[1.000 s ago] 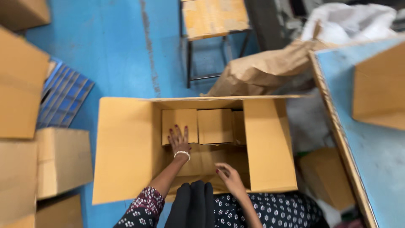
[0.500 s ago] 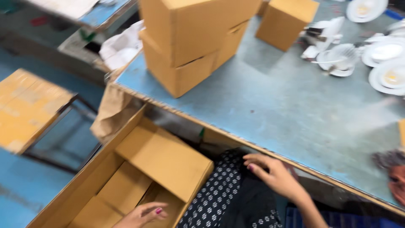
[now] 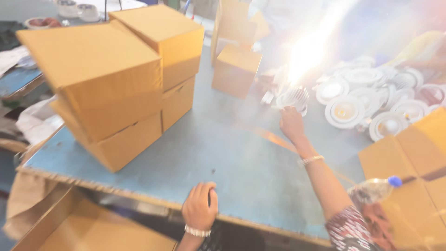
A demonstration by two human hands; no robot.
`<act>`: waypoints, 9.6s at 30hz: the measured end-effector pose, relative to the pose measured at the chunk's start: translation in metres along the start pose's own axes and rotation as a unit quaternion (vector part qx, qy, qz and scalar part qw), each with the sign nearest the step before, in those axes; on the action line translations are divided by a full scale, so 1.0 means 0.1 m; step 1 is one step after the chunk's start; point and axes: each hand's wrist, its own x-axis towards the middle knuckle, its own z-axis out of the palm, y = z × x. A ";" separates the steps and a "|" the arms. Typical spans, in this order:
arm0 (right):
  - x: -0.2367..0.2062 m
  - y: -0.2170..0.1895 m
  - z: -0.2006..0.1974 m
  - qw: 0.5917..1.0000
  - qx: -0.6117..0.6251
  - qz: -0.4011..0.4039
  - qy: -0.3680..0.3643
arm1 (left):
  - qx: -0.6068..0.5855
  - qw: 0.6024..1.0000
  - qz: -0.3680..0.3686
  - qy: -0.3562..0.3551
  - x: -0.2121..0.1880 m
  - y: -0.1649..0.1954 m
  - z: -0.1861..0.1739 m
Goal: The person wipes the surface of white LED downlight fixtures with a cloth, then places each fixture into a plastic bag and into a cardboard box. The person closes the box and places it into a larger shipping carton. The person repeats this process for multiple fixtures.
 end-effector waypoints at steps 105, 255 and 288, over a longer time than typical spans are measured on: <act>-3.93 0.36 -1.60 0.446 0.805 0.375 0.108 | 0.076 0.938 0.173 -0.292 0.45 1.05 0.15; -3.20 -2.02 -1.34 0.858 0.379 0.341 0.055 | -0.248 0.946 -0.039 -0.205 0.14 1.08 0.80; -2.22 -1.98 -1.65 0.872 0.448 0.193 0.040 | -0.167 0.968 0.005 -0.188 0.13 0.82 1.10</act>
